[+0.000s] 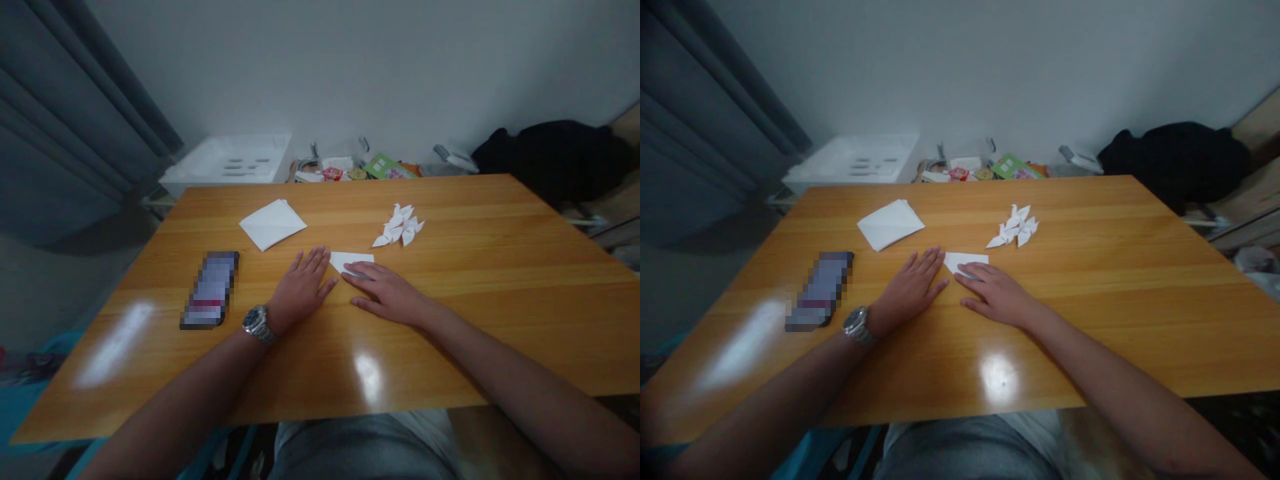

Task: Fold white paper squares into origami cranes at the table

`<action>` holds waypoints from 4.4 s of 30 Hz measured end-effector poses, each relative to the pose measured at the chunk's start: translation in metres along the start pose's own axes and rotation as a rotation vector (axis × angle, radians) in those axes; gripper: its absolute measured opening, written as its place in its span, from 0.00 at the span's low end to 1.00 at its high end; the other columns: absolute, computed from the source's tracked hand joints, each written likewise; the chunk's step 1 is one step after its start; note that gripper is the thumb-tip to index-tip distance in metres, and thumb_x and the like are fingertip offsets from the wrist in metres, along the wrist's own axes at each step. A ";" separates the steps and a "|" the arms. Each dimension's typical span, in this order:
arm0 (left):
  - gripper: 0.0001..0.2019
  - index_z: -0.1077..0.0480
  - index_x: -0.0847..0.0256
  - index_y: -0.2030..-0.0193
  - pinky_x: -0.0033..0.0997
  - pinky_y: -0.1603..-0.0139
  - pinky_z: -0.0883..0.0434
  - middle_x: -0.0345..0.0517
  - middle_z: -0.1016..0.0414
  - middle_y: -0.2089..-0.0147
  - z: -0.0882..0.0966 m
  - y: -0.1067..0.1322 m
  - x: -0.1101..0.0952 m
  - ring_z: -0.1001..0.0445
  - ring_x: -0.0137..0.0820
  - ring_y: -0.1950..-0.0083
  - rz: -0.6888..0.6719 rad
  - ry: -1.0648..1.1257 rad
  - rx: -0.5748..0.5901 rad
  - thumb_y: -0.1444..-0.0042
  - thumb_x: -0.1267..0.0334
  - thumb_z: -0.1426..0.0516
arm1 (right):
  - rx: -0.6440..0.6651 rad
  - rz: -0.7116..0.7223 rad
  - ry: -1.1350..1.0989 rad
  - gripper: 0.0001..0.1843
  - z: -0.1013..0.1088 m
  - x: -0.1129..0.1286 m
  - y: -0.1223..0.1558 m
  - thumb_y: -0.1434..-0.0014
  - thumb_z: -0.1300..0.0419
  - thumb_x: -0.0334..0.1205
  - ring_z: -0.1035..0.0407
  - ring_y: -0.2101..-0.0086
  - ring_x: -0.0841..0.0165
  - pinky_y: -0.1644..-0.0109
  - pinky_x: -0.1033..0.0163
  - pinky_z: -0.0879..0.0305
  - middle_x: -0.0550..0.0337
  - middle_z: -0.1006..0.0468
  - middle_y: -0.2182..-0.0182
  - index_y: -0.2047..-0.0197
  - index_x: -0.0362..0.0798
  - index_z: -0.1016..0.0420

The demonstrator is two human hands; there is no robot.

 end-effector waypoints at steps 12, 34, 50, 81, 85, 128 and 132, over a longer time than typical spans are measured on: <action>0.32 0.46 0.69 0.25 0.51 0.23 0.49 0.62 0.50 0.23 -0.004 -0.003 0.000 0.51 0.45 0.22 0.006 0.016 -0.018 0.27 0.49 0.56 | -0.063 -0.021 -0.017 0.25 0.002 -0.001 -0.003 0.30 0.43 0.48 0.34 0.38 0.54 0.33 0.43 0.37 0.45 0.28 0.37 0.34 0.47 0.29; 0.24 0.38 0.66 0.32 0.45 0.29 0.36 0.57 0.32 0.33 0.009 -0.010 -0.008 0.33 0.43 0.32 -0.083 0.244 -0.030 0.30 0.57 0.47 | -0.066 0.031 0.053 0.20 0.004 -0.003 -0.013 0.30 0.43 0.45 0.29 0.45 0.53 0.41 0.44 0.31 0.45 0.22 0.43 0.39 0.46 0.24; 0.19 0.30 0.55 0.37 0.46 0.36 0.34 0.51 0.26 0.40 0.014 -0.014 -0.015 0.28 0.42 0.41 -0.080 0.170 -0.055 0.31 0.55 0.45 | -0.215 0.016 -0.216 0.17 0.018 -0.015 -0.004 0.30 0.42 0.42 0.27 0.45 0.59 0.41 0.49 0.28 0.51 0.21 0.45 0.41 0.55 0.23; 0.17 0.23 0.58 0.44 0.40 0.39 0.26 0.48 0.24 0.40 0.005 -0.019 -0.015 0.25 0.38 0.41 -0.045 0.238 -0.060 0.29 0.55 0.49 | -0.093 -0.054 -0.256 0.10 0.024 -0.038 0.004 0.33 0.39 0.39 0.25 0.47 0.58 0.41 0.48 0.28 0.49 0.21 0.44 0.52 0.51 0.17; 0.17 0.24 0.59 0.43 0.41 0.39 0.25 0.49 0.24 0.39 0.004 -0.019 -0.016 0.24 0.40 0.40 -0.044 0.238 -0.051 0.31 0.53 0.45 | -0.115 -0.052 -0.247 0.09 0.025 -0.036 0.003 0.32 0.40 0.39 0.24 0.49 0.59 0.44 0.50 0.26 0.49 0.20 0.47 0.56 0.50 0.17; 0.13 0.20 0.56 0.50 0.40 0.41 0.25 0.45 0.24 0.38 0.015 -0.022 -0.013 0.23 0.40 0.40 0.014 0.296 -0.041 0.32 0.55 0.44 | -0.185 0.002 -0.328 0.08 0.030 -0.046 -0.002 0.32 0.41 0.39 0.25 0.53 0.61 0.45 0.53 0.29 0.52 0.19 0.53 0.59 0.51 0.19; 0.14 0.20 0.56 0.50 0.40 0.40 0.25 0.46 0.24 0.37 0.015 -0.022 -0.013 0.23 0.40 0.39 0.008 0.299 -0.040 0.31 0.55 0.44 | -0.193 0.019 -0.310 0.09 0.030 -0.045 -0.003 0.31 0.41 0.40 0.25 0.53 0.62 0.46 0.54 0.29 0.51 0.18 0.54 0.59 0.49 0.19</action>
Point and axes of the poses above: each hand's wrist, its own y-axis away from the middle knuckle, its own z-axis out of the back of the hand, x = y × z, the point moved 6 cm from there along -y, towards the middle knuckle
